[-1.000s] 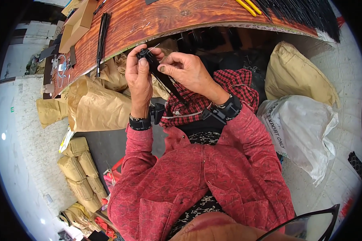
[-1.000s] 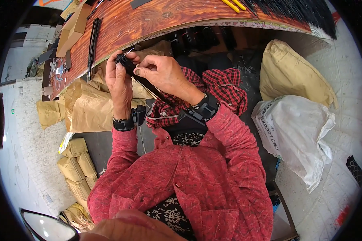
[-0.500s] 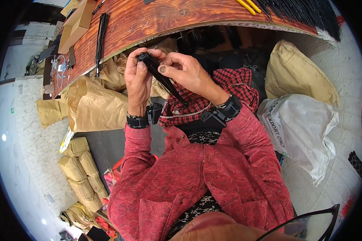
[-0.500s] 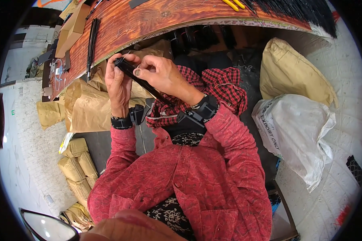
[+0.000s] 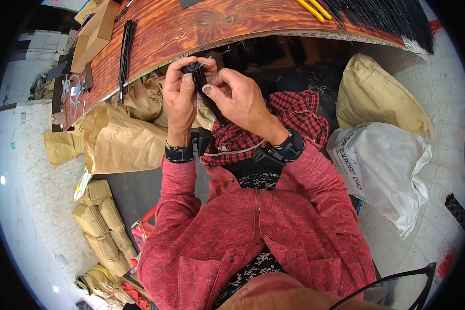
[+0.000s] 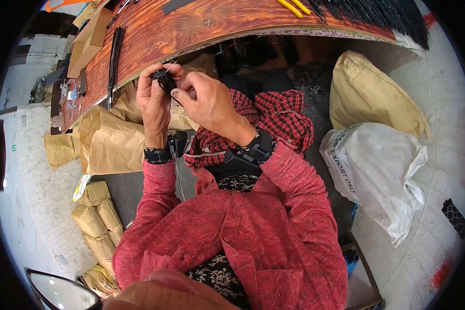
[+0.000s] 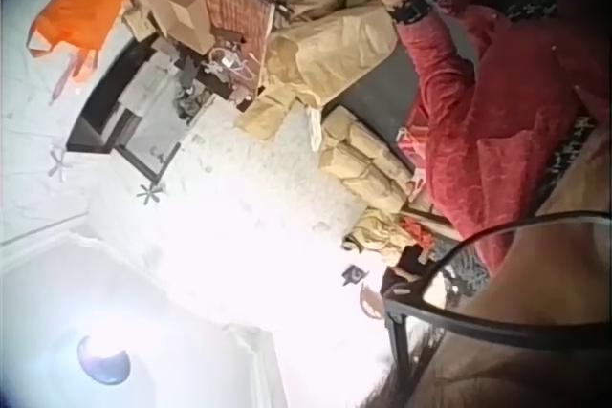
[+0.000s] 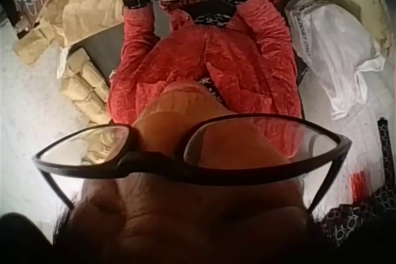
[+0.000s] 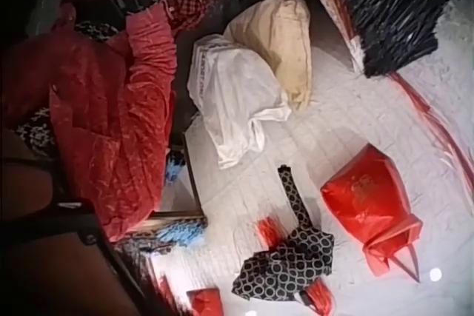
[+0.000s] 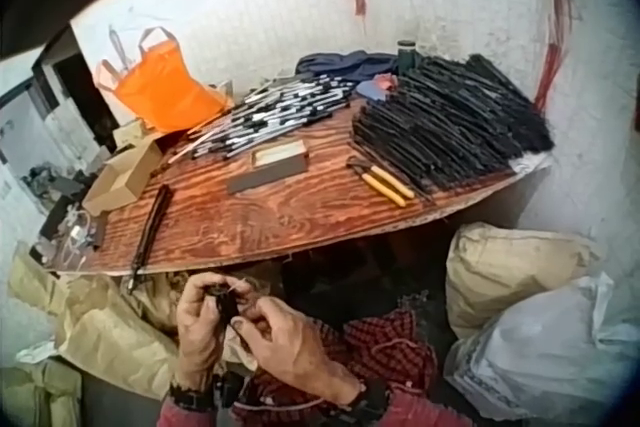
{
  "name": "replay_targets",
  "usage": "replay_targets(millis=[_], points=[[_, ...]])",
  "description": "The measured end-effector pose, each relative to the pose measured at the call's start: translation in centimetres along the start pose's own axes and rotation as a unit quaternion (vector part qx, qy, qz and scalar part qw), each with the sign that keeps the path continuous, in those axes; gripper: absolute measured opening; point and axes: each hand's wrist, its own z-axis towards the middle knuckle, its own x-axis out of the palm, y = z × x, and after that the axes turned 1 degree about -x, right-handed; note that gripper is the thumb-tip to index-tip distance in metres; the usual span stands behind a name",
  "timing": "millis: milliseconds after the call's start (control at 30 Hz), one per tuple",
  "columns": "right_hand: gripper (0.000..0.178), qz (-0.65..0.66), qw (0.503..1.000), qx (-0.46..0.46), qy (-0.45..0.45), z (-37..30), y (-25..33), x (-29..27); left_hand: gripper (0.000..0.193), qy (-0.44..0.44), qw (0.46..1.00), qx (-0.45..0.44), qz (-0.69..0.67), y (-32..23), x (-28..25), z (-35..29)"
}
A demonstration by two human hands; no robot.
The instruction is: The person gathers a bundle of thin black rods and inserts them into a small black cap before threading a wire through the assembly. They then use yellow-handled pliers to trim the excess wire and secure the components together.
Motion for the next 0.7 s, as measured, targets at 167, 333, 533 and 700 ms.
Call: replay_targets(millis=[167, 333, 533, 700], points=[[0.019, 0.07, 0.997, 0.014, 0.038, 0.9, 0.3, -0.8, 0.035, -0.015, 1.0, 0.016, 0.008, -1.1, 0.6, 0.1], [0.02, 0.065, 0.997, 0.004, 0.03, 0.6, 0.3, -0.6, 0.035, -0.028, 1.0, 0.012, -0.003, -0.5, 0.6, 0.0], [0.02, 0.035, 0.999, -0.027, 0.02, 1.1, 1.4, -1.1, 0.035, -0.028, 0.999, 0.024, -0.01, -1.2, 1.0, 0.1], [0.021, 0.036, 0.998, -0.01, 0.046, 0.8, 0.2, -1.1, 0.037, -0.039, 0.999, 0.004, -0.029, -0.2, 0.4, -0.8]])
